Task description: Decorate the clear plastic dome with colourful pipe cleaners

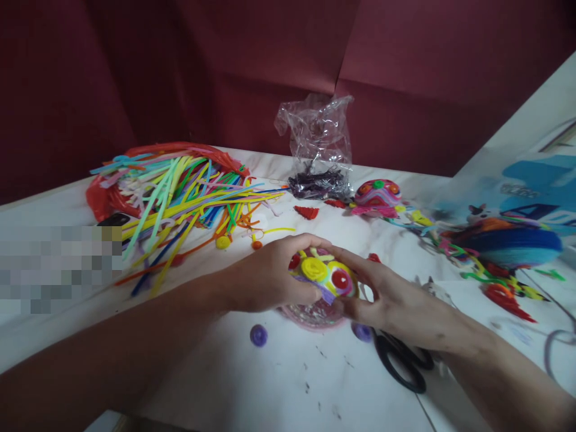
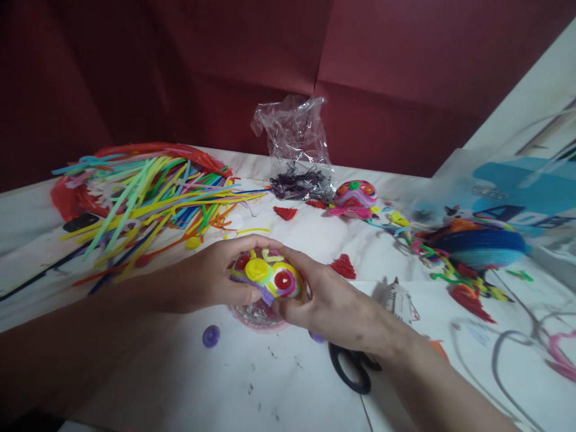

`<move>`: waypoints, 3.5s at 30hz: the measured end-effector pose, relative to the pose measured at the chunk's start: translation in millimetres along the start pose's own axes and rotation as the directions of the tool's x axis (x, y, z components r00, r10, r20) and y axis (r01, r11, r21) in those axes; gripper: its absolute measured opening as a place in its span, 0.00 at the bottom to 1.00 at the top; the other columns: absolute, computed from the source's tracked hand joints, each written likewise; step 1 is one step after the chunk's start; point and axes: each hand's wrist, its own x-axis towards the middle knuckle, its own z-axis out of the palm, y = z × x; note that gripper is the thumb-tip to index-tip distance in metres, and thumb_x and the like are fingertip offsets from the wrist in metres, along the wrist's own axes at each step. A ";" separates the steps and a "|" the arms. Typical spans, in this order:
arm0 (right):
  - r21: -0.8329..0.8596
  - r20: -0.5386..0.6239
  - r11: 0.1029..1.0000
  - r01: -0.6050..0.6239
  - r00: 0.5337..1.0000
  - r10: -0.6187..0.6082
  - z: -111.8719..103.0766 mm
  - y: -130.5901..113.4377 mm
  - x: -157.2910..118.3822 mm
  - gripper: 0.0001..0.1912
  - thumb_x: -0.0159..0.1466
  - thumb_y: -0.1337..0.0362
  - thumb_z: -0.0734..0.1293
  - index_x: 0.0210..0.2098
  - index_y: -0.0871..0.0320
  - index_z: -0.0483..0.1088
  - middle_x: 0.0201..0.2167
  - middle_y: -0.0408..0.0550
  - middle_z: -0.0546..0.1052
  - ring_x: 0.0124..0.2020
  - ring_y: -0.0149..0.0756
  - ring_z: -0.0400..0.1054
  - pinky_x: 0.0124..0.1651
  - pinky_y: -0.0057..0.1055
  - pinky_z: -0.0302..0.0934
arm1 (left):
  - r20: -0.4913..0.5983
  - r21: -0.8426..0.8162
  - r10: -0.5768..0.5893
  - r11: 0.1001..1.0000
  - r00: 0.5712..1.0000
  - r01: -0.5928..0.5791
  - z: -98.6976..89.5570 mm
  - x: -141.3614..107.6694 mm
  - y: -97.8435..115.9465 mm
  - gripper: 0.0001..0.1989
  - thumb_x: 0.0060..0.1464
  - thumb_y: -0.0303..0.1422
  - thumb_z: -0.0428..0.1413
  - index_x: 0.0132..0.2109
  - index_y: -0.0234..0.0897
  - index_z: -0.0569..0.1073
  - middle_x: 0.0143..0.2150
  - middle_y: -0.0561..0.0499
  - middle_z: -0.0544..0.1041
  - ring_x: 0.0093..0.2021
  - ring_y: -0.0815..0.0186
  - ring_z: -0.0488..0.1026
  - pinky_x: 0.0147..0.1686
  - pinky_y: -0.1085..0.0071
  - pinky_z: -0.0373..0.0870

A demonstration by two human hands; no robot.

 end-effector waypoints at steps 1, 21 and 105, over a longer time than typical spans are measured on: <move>-0.005 -0.004 1.000 -0.009 1.000 0.008 -0.2 0.3 -0.3 0.33 0.55 0.65 0.60 0.61 0.54 0.55 0.34 0.42 0.69 0.28 0.35 0.64 0.22 0.21 0.58 | -0.002 0.005 -0.006 1.000 1.000 0.006 -0.6 0.5 0.3 0.26 0.41 0.22 0.55 0.51 0.39 0.66 0.44 0.52 0.73 0.41 0.64 0.71 0.38 0.71 0.67; 0.066 -0.035 0.997 0.032 0.999 -0.030 7.1 1.8 -4.5 0.36 0.56 0.63 0.61 0.63 0.62 0.51 0.48 0.49 0.67 0.47 0.47 0.62 0.36 0.30 0.68 | -0.074 0.036 -0.007 0.999 0.997 0.010 4.2 1.4 2.7 0.29 0.37 0.22 0.55 0.51 0.40 0.65 0.41 0.53 0.73 0.35 0.67 0.70 0.31 0.74 0.66; -0.903 -0.295 0.399 -0.160 0.906 -0.304 -36.5 71.5 -126.8 0.21 0.69 0.59 0.54 0.57 0.62 0.55 0.49 0.56 0.66 0.42 0.50 0.67 0.36 0.45 0.71 | -0.037 -0.488 -0.208 0.857 0.977 0.164 21.4 33.2 -9.1 0.30 0.37 0.29 0.62 0.50 0.39 0.62 0.42 0.50 0.74 0.47 0.57 0.70 0.46 0.61 0.64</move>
